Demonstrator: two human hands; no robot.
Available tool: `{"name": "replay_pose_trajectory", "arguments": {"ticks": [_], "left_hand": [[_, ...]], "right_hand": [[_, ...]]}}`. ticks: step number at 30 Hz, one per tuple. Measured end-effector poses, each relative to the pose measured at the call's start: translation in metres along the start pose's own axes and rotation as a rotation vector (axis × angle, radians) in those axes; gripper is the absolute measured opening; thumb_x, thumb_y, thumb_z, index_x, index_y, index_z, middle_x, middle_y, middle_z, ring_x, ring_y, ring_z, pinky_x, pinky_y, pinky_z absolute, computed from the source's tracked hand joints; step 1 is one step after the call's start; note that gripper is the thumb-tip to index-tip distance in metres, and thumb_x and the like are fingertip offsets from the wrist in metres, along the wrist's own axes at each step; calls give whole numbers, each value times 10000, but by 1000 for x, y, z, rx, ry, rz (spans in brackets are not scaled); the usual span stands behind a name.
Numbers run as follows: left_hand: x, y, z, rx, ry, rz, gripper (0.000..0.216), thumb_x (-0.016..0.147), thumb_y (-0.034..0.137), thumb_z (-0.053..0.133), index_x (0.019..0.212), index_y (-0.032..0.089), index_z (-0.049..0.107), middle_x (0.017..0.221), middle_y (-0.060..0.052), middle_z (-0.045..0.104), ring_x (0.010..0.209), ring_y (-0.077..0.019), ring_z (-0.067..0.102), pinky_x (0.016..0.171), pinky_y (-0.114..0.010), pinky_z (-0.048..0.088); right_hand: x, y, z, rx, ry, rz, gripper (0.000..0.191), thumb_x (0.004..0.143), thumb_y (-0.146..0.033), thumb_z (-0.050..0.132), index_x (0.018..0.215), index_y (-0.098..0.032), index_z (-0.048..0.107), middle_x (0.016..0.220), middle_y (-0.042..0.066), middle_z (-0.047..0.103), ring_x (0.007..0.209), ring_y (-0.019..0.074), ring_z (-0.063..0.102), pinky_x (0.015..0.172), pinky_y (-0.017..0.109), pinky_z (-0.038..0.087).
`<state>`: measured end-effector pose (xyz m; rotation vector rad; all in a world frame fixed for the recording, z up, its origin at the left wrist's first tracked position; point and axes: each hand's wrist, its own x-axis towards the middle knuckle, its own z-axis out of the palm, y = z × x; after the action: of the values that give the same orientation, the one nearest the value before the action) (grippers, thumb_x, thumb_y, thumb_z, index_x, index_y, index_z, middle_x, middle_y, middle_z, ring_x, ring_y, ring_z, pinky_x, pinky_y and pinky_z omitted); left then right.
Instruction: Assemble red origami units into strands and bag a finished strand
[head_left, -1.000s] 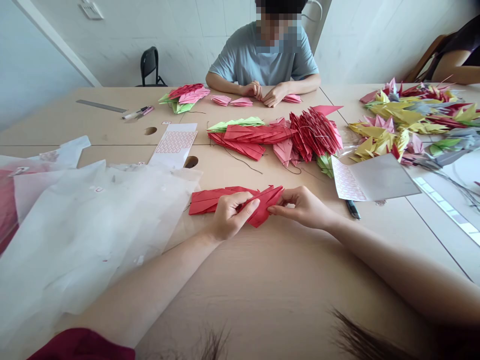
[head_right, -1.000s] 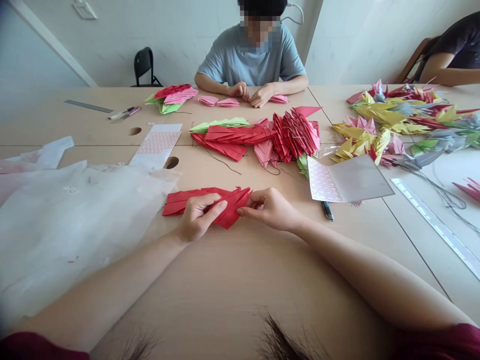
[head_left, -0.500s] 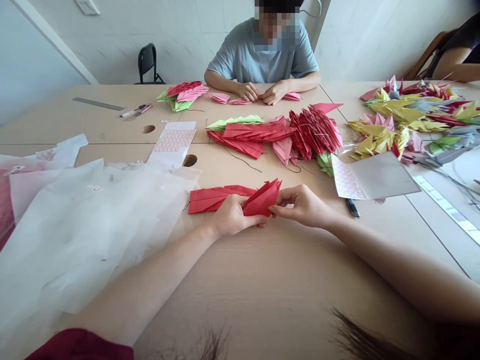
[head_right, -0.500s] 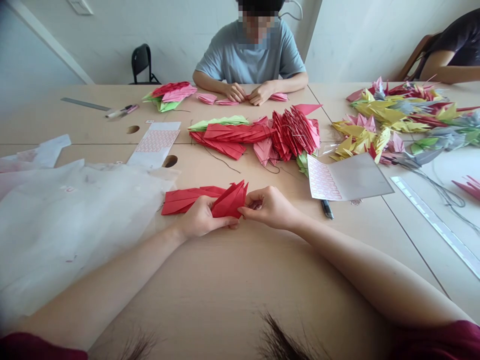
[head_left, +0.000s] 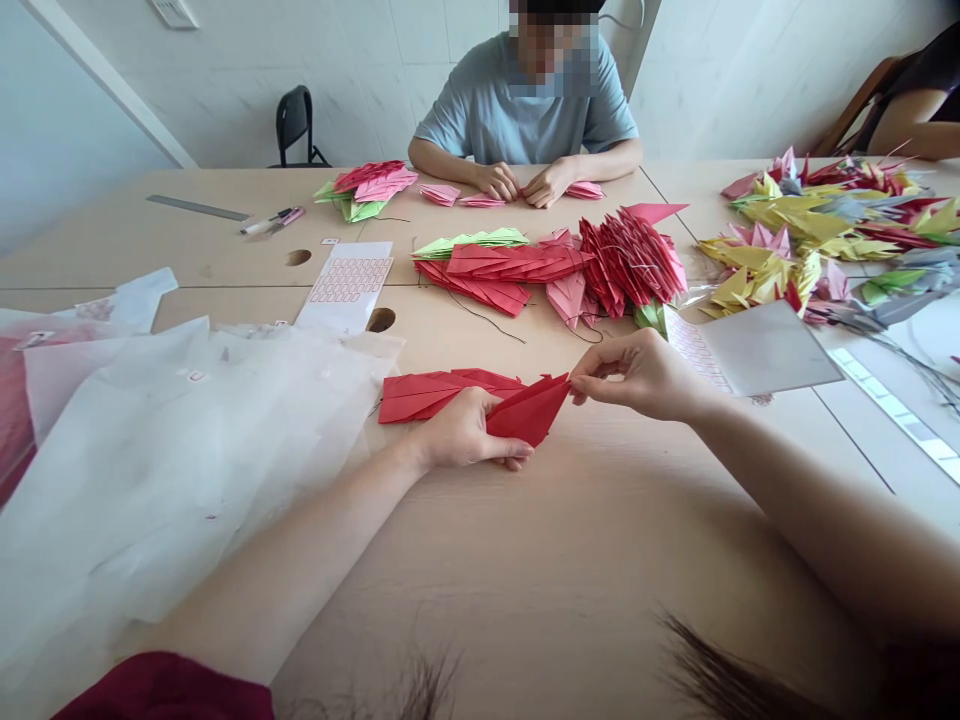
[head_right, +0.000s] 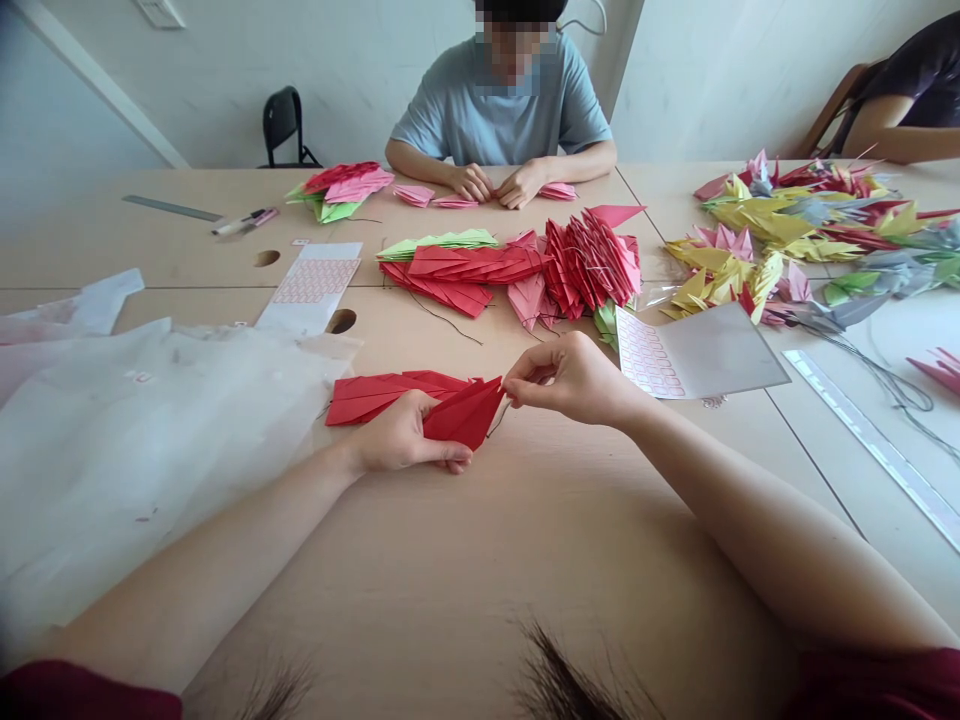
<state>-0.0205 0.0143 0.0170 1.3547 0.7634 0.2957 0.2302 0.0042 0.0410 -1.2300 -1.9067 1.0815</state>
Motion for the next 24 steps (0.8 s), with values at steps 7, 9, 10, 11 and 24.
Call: {"name": "replay_pose_trajectory", "arguments": {"ticks": [7, 9, 10, 11, 24], "left_hand": [[2, -4, 1, 10, 65, 44, 235, 703, 280, 806, 820, 111, 692, 774, -62, 732, 703, -182, 719, 709, -317, 623], [2, -4, 2, 10, 59, 52, 253, 705, 295, 801, 847, 113, 698, 780, -57, 727, 719, -183, 711, 713, -323, 615], [2, -4, 3, 22, 55, 57, 251, 716, 304, 792, 851, 114, 701, 785, -56, 724, 729, -181, 706, 712, -316, 607], [2, -3, 3, 45, 59, 66, 240, 732, 314, 778, 845, 115, 705, 790, -54, 722, 736, -177, 698, 706, -300, 594], [4, -6, 1, 20, 188, 241, 174, 799, 302, 715, 725, 147, 687, 704, 7, 647, 639, -103, 557, 599, -222, 446]], "right_hand": [[1, 0, 7, 219, 5, -28, 280, 906, -416, 567, 872, -182, 717, 887, 58, 716, 815, 178, 666, 752, 313, 546], [1, 2, 18, 185, -90, -19, 272, 870, -426, 619, 889, -170, 710, 884, 60, 716, 828, 191, 663, 745, 315, 544], [0, 4, 24, 160, -116, -10, 258, 846, -415, 650, 887, -167, 708, 869, 57, 717, 821, 196, 663, 732, 315, 543], [0, 6, 29, 140, -117, -1, 243, 835, -402, 663, 875, -167, 708, 852, 53, 719, 799, 195, 661, 709, 311, 540], [3, 14, 26, 182, -35, 92, 238, 793, -398, 691, 809, -164, 727, 741, 49, 721, 613, 141, 623, 517, 251, 471]]}}
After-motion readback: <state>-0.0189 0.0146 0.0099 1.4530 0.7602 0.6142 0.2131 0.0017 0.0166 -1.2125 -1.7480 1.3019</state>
